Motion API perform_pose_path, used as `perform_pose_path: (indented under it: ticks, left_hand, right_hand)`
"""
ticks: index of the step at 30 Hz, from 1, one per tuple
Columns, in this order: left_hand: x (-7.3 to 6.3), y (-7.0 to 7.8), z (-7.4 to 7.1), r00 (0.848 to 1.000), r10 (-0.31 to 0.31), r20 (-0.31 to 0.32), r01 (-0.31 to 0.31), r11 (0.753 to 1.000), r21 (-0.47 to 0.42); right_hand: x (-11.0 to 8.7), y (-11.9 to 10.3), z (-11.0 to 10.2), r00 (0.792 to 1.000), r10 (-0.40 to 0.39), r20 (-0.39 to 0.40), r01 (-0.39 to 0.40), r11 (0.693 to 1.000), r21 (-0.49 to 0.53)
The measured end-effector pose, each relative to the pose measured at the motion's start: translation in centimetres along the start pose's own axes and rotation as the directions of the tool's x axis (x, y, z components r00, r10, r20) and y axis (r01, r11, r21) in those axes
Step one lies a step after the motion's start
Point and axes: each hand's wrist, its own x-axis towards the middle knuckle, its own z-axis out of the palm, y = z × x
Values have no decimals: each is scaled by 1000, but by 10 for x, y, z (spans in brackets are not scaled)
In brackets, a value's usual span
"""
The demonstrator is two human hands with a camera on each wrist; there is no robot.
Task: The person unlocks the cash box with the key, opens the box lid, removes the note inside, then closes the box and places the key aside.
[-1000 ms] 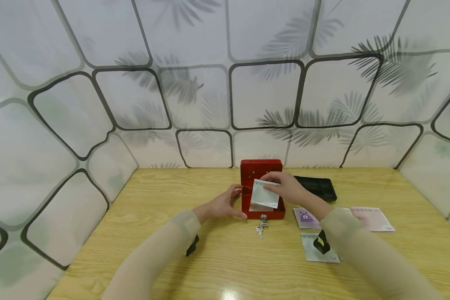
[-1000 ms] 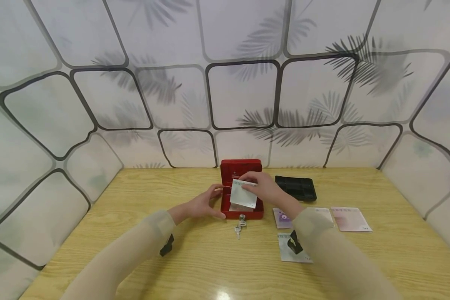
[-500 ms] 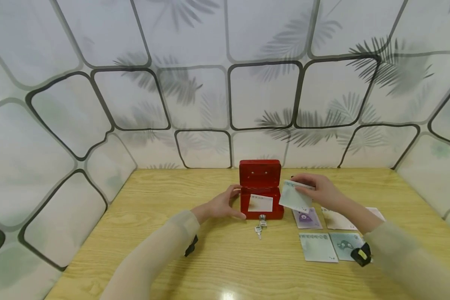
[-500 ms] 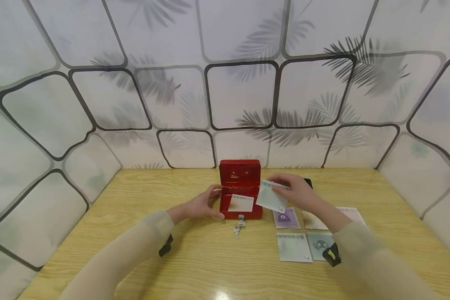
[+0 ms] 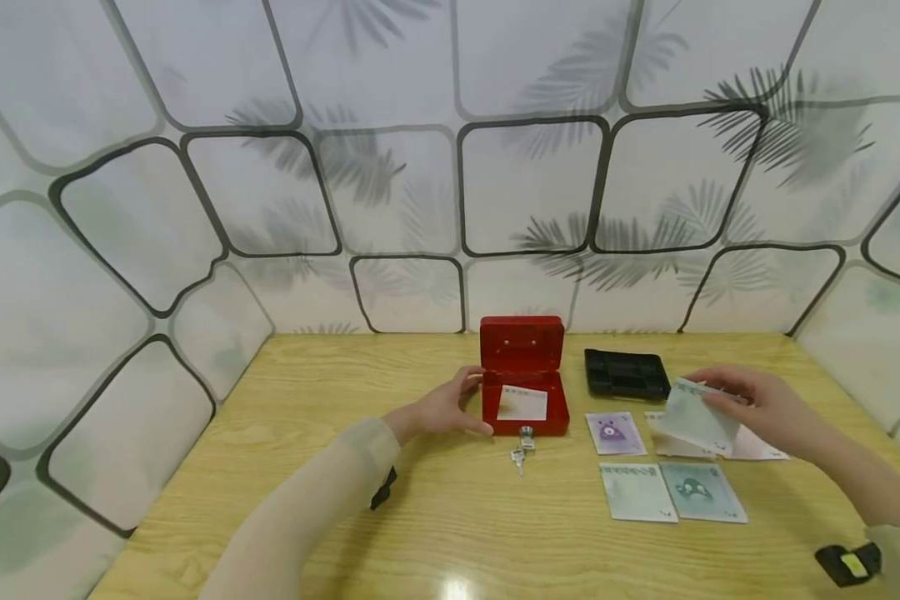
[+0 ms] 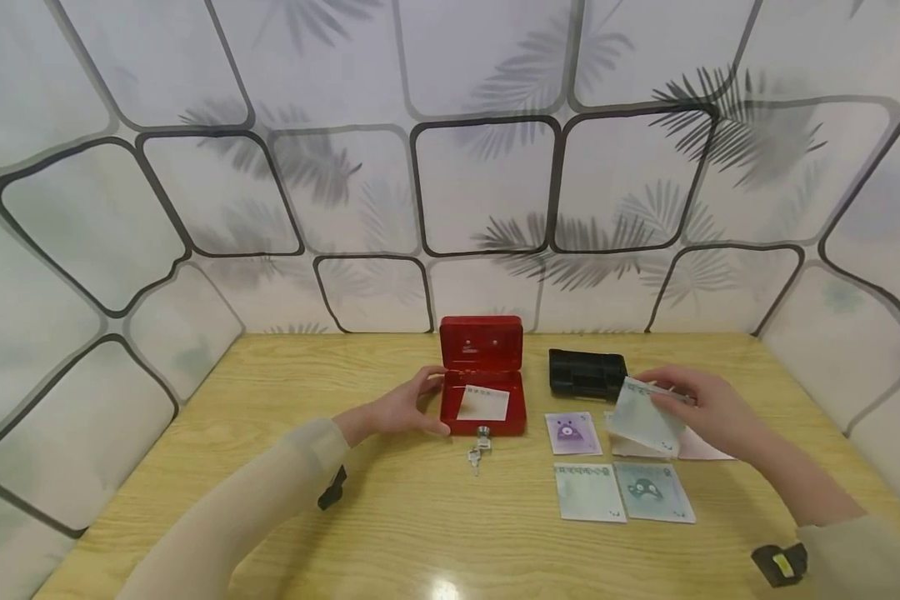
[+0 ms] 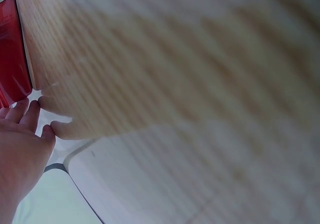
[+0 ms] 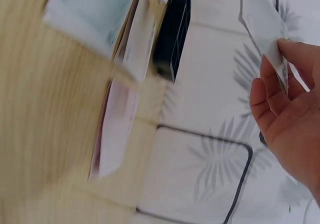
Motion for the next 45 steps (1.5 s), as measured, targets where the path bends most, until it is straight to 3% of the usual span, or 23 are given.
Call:
perform_pose_path:
  ticks: [6, 11, 16, 22, 31, 34, 37, 41, 45]
  left_hand:
    - [0, 2, -1, 1000, -21, 1, 21, 1000, 11]
    - [0, 4, -2, 1000, -17, -1, 17, 1000, 14]
    - [-1, 3, 0, 1000, -17, 4, 17, 1000, 13]
    - [-1, 4, -2, 1000, -28, -1, 28, 1000, 13]
    - [-1, 4, -2, 999, -31, 7, 31, 999, 32]
    - [-1, 5, -1, 999, -33, 6, 33, 999, 34]
    - [-1, 5, -1, 999, -37, 4, 37, 998, 42]
    - [0, 5, -2, 999, -39, 5, 39, 998, 41]
    - [0, 4, -1, 999, -43, 8, 42, 998, 36]
  right_hand:
    - [-31, 22, -21, 996, 67, 57, -63, 995, -80]
    - [-51, 39, -30, 981, 139, 132, -121, 983, -142]
    - [-67, 53, -30, 967, 119, 226, -93, 988, -124]
    - [-69, 68, -21, 959, 46, 279, -32, 998, -56]
    - [-63, 73, -12, 906, 164, 391, -126, 985, -121]
    - [-64, 72, -10, 907, 183, 379, -137, 980, -145]
    - [-67, 72, -7, 921, 202, 334, -150, 973, -175]
    - [-72, 74, 0, 963, 138, 231, -84, 970, -229]
    - [-74, 75, 4, 982, 84, 170, -40, 968, -248]
